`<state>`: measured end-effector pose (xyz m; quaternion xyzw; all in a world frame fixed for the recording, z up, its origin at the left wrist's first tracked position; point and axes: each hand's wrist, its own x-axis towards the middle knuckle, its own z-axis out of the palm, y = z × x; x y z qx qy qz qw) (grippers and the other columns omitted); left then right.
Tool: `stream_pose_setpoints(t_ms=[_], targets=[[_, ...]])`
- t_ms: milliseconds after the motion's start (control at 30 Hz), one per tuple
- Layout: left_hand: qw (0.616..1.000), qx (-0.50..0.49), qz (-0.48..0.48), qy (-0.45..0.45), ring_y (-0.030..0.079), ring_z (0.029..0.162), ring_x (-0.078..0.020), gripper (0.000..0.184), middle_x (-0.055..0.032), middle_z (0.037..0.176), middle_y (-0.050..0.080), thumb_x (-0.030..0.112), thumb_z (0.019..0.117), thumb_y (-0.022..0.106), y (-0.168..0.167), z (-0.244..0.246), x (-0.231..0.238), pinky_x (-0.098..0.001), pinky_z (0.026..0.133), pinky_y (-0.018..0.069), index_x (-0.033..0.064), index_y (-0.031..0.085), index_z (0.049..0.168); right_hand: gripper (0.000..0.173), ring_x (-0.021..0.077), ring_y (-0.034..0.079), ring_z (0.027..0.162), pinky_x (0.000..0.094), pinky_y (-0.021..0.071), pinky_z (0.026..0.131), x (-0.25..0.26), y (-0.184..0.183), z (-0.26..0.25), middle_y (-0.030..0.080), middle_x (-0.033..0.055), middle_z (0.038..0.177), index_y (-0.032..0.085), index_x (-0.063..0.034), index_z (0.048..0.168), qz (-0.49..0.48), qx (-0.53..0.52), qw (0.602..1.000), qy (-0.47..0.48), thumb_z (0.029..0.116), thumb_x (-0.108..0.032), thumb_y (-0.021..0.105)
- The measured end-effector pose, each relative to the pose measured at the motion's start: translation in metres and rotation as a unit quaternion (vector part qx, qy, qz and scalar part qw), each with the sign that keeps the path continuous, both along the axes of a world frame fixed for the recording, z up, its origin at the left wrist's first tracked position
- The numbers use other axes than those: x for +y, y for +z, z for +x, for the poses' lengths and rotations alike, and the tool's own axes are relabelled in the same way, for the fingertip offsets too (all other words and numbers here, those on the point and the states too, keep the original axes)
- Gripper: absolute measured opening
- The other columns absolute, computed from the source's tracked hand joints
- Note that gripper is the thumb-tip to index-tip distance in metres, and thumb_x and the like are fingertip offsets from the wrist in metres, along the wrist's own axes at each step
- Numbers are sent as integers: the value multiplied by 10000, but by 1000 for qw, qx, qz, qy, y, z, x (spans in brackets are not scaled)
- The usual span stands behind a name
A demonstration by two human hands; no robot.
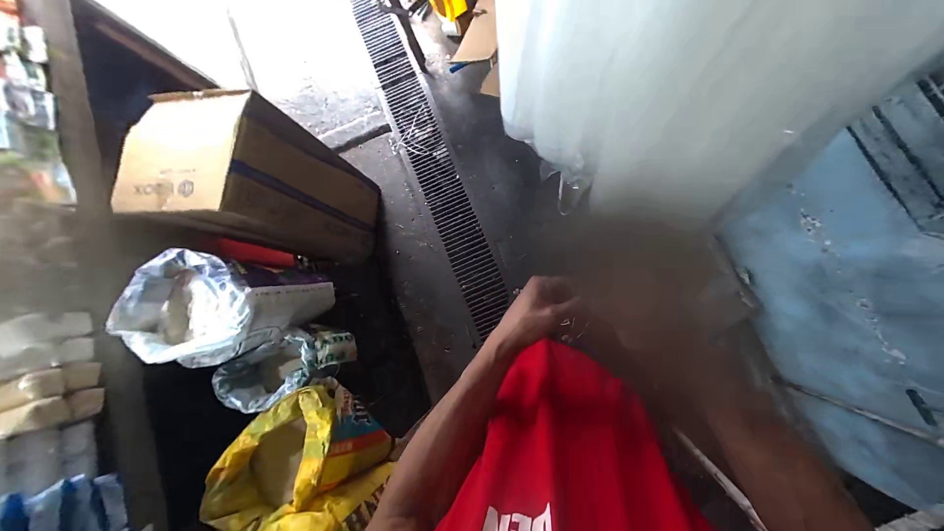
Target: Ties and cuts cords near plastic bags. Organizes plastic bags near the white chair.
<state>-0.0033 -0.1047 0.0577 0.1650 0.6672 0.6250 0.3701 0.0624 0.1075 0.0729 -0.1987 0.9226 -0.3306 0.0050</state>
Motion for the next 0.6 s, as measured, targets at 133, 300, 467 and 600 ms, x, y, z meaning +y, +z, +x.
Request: stream_pose_setpoints(t_ms=[133,300,467,600], targets=[[997,49,-46,28,557,597,-5,166,55,683,628,193,956,675,-11,-23,-33,-215,595,487,58,712,867,274,260,693,808,431,593,703,-26,-8,-42,673,130,910,707,-37,1007,2,-43,996,76,1056,-228,517],[995,33,-32,89,575,629,-7,181,50,705,637,179,983,641,-22,-80,-88,-218,624,499,50,716,880,242,125,668,788,293,577,741,-76,-22,-119,707,86,908,742,-37,1001,-80,-85,990,79,1024,-212,576],[995,-10,1,98,556,617,-42,197,32,686,599,164,1006,606,-31,-150,-157,-240,608,483,49,669,858,225,9,588,725,152,512,688,-141,-27,-193,664,44,835,724,-5,975,-167,-103,980,46,1024,-174,583],[991,-17,-10,130,541,619,-31,227,42,717,605,187,1035,552,-34,-199,-205,-222,593,462,57,667,888,238,39,653,775,201,556,743,-176,-11,-254,717,82,873,741,11,972,-150,-139,978,-51,999,-188,614]])
